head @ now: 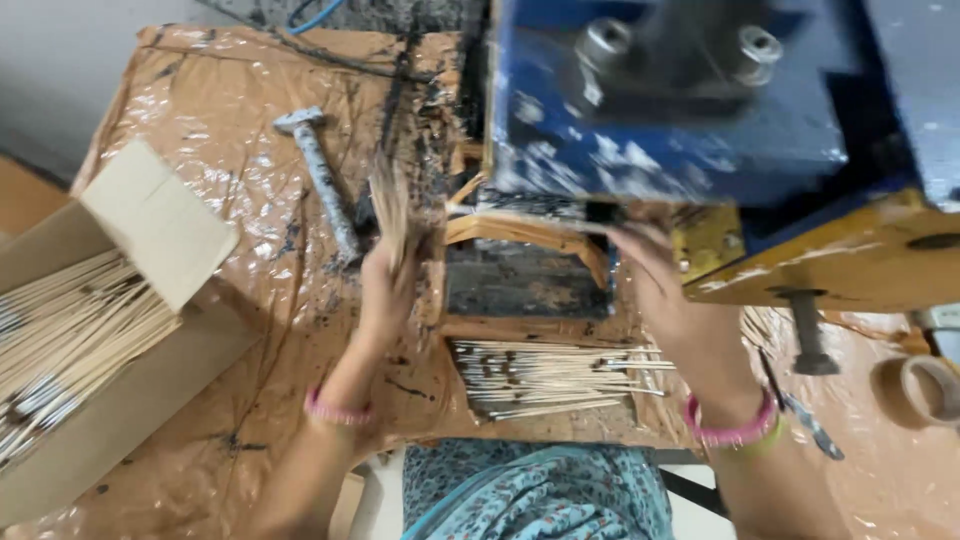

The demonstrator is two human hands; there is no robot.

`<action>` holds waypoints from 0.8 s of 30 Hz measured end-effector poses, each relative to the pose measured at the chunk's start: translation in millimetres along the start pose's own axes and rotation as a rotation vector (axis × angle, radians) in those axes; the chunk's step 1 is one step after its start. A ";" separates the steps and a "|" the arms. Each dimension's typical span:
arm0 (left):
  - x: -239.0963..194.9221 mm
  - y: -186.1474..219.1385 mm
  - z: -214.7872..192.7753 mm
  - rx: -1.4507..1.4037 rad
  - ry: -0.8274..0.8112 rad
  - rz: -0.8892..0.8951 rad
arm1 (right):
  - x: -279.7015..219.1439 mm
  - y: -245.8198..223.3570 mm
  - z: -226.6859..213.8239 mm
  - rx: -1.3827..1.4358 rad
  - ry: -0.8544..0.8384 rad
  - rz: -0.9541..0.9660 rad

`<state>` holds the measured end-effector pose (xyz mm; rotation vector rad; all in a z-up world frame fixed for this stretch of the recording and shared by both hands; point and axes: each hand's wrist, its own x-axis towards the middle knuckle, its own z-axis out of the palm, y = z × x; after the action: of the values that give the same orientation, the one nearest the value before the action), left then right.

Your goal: Sorting and feeding sticks into a manufacturing machine.

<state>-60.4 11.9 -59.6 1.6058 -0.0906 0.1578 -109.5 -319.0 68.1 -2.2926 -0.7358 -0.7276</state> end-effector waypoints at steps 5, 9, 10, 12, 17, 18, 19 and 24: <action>-102.2 -144.5 -49.4 -0.037 0.205 0.247 | -142.6 55.0 -41.8 -0.073 0.299 0.463; -116.5 -55.2 -30.4 0.549 0.243 0.184 | -158.2 37.8 -38.7 -0.001 0.406 0.598; -119.3 -41.0 -19.6 0.235 0.167 0.203 | -141.2 20.7 -32.8 -0.033 0.300 0.570; -113.7 -8.2 3.0 -0.071 0.101 0.217 | -115.8 -4.1 -18.3 -0.053 0.190 0.533; -77.4 50.3 19.9 0.202 -0.452 0.340 | -69.8 -16.1 9.1 0.876 -0.083 0.550; -66.6 64.4 10.3 0.207 -0.428 0.346 | -56.9 -12.7 6.2 0.881 -0.100 0.531; -56.0 78.2 0.3 0.145 -0.410 0.029 | -43.9 -9.2 3.9 0.886 -0.058 0.447; 4.9 88.7 -18.2 0.004 -0.143 -0.005 | 17.3 13.2 24.6 0.750 -0.218 0.165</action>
<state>-70.2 26.6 29.4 1.6201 -0.1965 0.0389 -81.3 -305.4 58.1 -1.7163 -0.7438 -0.0814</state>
